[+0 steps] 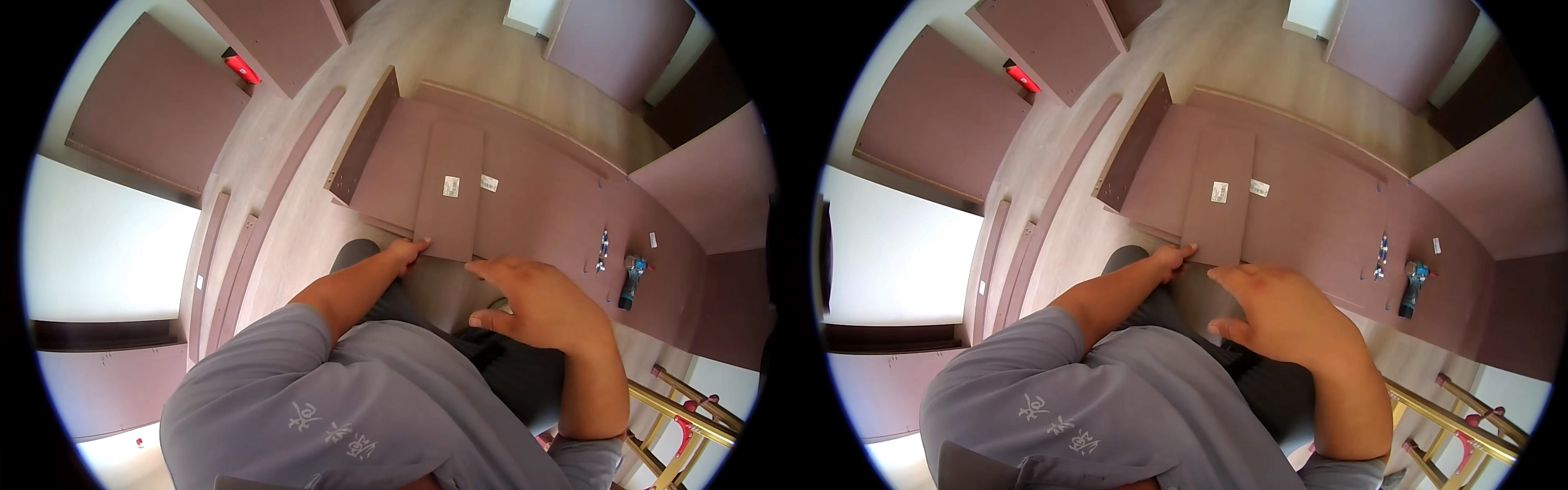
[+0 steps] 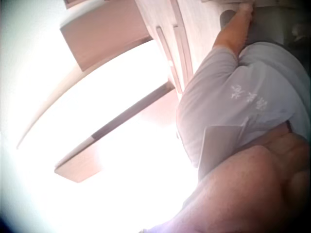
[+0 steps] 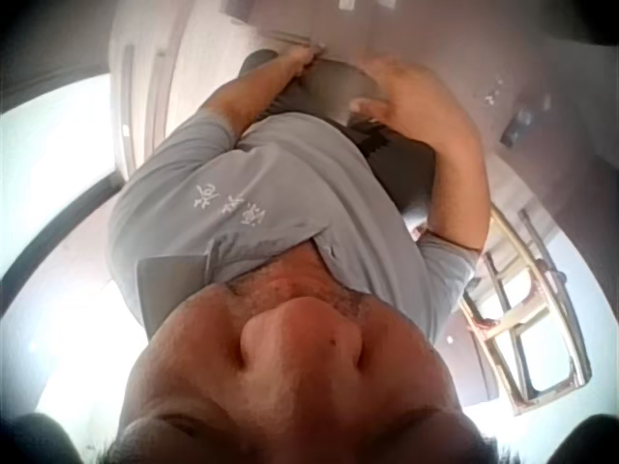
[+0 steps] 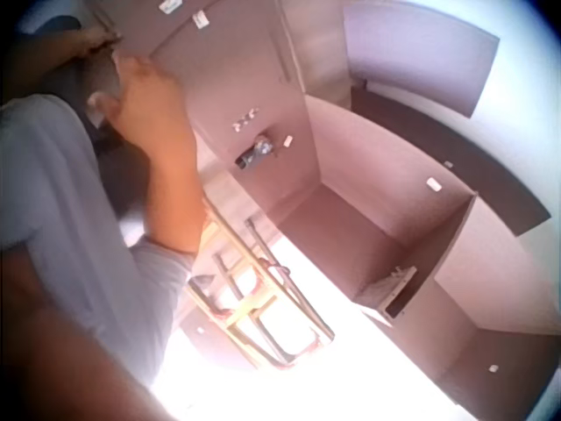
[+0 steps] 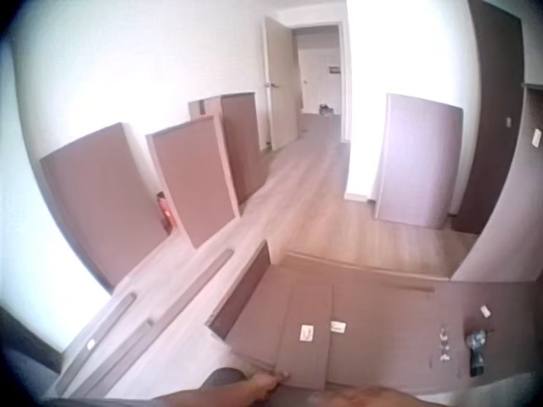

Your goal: The person moves furniture panels, uses a power drill to drive screws into a board, and picks up small components and a bottle.

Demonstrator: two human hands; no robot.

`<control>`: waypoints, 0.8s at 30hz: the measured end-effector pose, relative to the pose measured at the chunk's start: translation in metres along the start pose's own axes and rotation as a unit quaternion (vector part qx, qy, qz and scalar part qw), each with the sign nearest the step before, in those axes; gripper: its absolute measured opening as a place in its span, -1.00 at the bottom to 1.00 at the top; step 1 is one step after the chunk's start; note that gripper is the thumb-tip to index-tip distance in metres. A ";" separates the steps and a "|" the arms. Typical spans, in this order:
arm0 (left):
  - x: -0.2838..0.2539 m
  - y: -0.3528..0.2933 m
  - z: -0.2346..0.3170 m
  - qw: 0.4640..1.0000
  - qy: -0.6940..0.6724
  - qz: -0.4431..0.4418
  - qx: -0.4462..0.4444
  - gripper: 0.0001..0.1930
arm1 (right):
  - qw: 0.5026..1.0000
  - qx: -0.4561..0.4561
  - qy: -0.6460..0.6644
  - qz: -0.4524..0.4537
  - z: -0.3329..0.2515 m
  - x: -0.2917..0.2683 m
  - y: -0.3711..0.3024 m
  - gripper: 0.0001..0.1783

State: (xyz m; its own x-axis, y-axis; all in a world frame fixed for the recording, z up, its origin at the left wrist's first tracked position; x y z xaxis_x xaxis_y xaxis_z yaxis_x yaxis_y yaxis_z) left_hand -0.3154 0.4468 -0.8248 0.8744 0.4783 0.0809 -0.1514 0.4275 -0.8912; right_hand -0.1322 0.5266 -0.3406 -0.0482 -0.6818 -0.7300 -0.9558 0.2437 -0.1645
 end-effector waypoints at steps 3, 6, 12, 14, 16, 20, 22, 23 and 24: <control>0.007 -0.032 0.025 0.998 -0.003 -0.027 0.056 -0.67 | 1.000 0.004 0.028 -0.004 0.014 0.002 0.003 -0.29; 0.009 -0.062 0.051 0.993 -0.039 -0.033 0.103 -0.68 | 0.998 0.013 0.051 0.014 0.038 -0.010 0.016 -0.31; 0.004 -0.134 0.095 0.973 -0.032 -0.023 0.226 -0.62 | 0.972 0.088 0.172 0.133 0.128 -0.045 0.038 -0.33; 0.005 -0.161 0.102 0.963 -0.028 -0.018 0.268 -0.62 | 0.959 0.141 0.190 0.157 0.153 -0.051 0.038 -0.33; 0.006 -0.181 0.112 0.953 -0.049 -0.048 0.297 -0.62 | 0.952 0.177 0.187 0.167 0.182 -0.051 0.042 -0.34; 0.039 -0.222 0.149 0.931 -0.119 -0.154 0.310 -0.66 | 0.938 0.230 0.145 0.213 0.212 -0.055 0.042 -0.32; 0.051 -0.247 0.169 0.927 -0.153 -0.188 0.288 -0.69 | 0.894 0.229 0.335 0.192 0.197 -0.048 0.050 -0.31; 0.057 -0.255 0.177 0.925 -0.173 -0.207 0.266 -0.70 | 0.859 0.223 0.425 0.180 0.187 -0.043 0.055 -0.30; 0.063 -0.262 0.181 0.923 -0.193 -0.227 0.243 -0.70 | 0.846 0.195 0.442 0.224 0.184 -0.051 0.057 -0.31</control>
State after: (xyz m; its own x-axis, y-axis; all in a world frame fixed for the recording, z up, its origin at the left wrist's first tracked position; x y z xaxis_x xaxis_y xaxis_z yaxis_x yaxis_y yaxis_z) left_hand -0.3041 0.5033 -0.5051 0.6839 0.3621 0.6333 -0.0804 0.9002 -0.4279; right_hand -0.1314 0.7021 -0.4348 -0.7439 -0.6679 -0.0242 -0.6235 0.7066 -0.3345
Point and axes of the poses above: each hand's wrist, its own y-axis towards the middle knuckle, its own x-axis out of the palm, z = x × y, the point moved 10 cm from there along y, towards the middle knuckle, and after that the axes turned 2 degrees about -x, right-handed, at the moved point
